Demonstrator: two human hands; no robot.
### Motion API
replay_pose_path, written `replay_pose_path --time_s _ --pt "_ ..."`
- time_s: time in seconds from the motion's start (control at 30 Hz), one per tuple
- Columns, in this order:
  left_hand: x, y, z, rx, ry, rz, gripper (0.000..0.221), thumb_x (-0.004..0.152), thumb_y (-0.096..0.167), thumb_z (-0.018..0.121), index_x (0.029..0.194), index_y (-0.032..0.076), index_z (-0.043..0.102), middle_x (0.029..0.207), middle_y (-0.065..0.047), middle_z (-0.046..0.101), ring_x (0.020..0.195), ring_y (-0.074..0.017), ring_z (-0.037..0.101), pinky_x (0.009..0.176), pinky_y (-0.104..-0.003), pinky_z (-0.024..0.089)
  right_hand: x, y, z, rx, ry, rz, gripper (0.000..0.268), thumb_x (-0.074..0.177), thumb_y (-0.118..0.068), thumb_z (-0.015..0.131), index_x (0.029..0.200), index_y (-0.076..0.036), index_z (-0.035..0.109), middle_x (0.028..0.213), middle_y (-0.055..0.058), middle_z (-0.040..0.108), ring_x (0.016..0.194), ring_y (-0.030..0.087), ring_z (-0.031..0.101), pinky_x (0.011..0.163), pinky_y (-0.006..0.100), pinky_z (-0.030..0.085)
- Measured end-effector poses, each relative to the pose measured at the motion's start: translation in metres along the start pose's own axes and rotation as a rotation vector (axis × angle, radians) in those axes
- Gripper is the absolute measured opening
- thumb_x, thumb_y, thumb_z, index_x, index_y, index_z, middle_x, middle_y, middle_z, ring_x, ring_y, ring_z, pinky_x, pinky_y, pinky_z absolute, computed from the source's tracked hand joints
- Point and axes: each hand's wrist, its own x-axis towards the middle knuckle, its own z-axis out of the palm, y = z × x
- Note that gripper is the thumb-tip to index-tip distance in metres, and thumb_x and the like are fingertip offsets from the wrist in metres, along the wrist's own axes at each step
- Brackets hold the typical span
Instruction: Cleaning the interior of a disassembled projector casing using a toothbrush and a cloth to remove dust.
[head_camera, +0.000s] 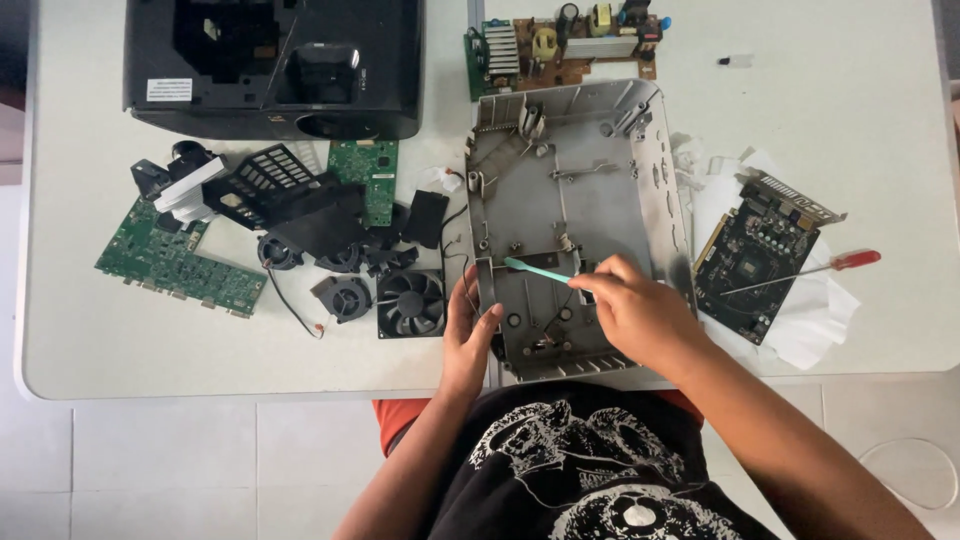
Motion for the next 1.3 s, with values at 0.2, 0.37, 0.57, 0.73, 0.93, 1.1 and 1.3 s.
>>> replay_pose_path --time_s 0.2,0.37,0.57,0.73,0.93,1.1,1.3 --pt "0.004 -0.026 -0.015 0.022 0.027 0.022 0.071 0.099 0.009 0.061 0.16 0.009 0.024 0.14 -0.025 0.051 0.13 -0.0304 0.05 0.111 -0.052 0.042 -0.014 0.015 -0.034 -0.071 -0.032 0.036 0.03 0.095 -0.016 0.053 0.116 -0.028 0.072 0.112 -0.004 0.063 0.077 0.034 0.076 0.071 0.048 0.065" --pt "0.003 -0.025 -0.016 0.014 0.028 0.069 0.061 0.103 0.012 0.056 0.157 0.005 0.029 0.14 -0.024 0.054 0.128 -0.0296 0.054 0.107 -0.047 0.047 -0.003 0.01 0.018 -0.12 0.071 -0.148 0.029 0.093 -0.016 0.055 0.115 -0.028 0.07 0.111 -0.006 0.06 0.08 0.027 0.075 0.067 0.042 0.064" --pt "0.002 -0.019 -0.009 -0.011 0.035 0.097 0.055 0.103 0.013 0.056 0.153 -0.001 0.036 0.14 -0.025 0.055 0.127 -0.0291 0.054 0.106 -0.045 0.048 -0.004 -0.004 -0.017 0.057 -0.072 -0.096 0.027 0.094 -0.018 0.054 0.115 -0.024 0.07 0.105 -0.002 0.063 0.082 0.036 0.073 0.071 0.05 0.062" --pt "0.004 -0.025 -0.01 -0.004 0.036 0.104 0.056 0.103 0.013 0.056 0.153 -0.001 0.036 0.141 -0.024 0.054 0.128 -0.0289 0.053 0.107 -0.044 0.047 0.012 0.004 -0.005 0.083 -0.054 -0.069 0.031 0.097 -0.019 0.052 0.119 -0.031 0.071 0.104 -0.008 0.063 0.083 0.027 0.074 0.073 0.041 0.062" --pt "0.003 -0.02 -0.006 -0.014 0.022 0.108 0.056 0.103 0.014 0.056 0.152 -0.003 0.035 0.142 -0.025 0.053 0.129 -0.0308 0.053 0.107 -0.046 0.047 0.016 0.006 -0.017 0.212 -0.24 -0.009 0.03 0.092 -0.02 0.055 0.114 -0.027 0.074 0.107 -0.002 0.071 0.091 0.035 0.073 0.079 0.048 0.06" --pt "0.005 -0.034 -0.014 -0.025 0.028 0.107 0.057 0.102 0.012 0.057 0.152 -0.003 0.035 0.141 -0.025 0.053 0.129 -0.0296 0.053 0.107 -0.045 0.046 0.026 0.007 -0.008 0.18 -0.211 -0.002 0.033 0.095 -0.021 0.052 0.119 -0.03 0.072 0.107 -0.002 0.069 0.091 0.032 0.073 0.077 0.043 0.06" --pt "0.006 -0.029 -0.014 -0.015 0.025 0.108 0.057 0.102 0.012 0.057 0.152 -0.003 0.035 0.141 -0.023 0.053 0.129 -0.0283 0.053 0.106 -0.044 0.047 0.028 0.008 -0.019 0.093 -0.169 -0.024 0.031 0.095 -0.024 0.054 0.119 -0.034 0.07 0.11 -0.004 0.068 0.093 0.028 0.073 0.078 0.042 0.061"
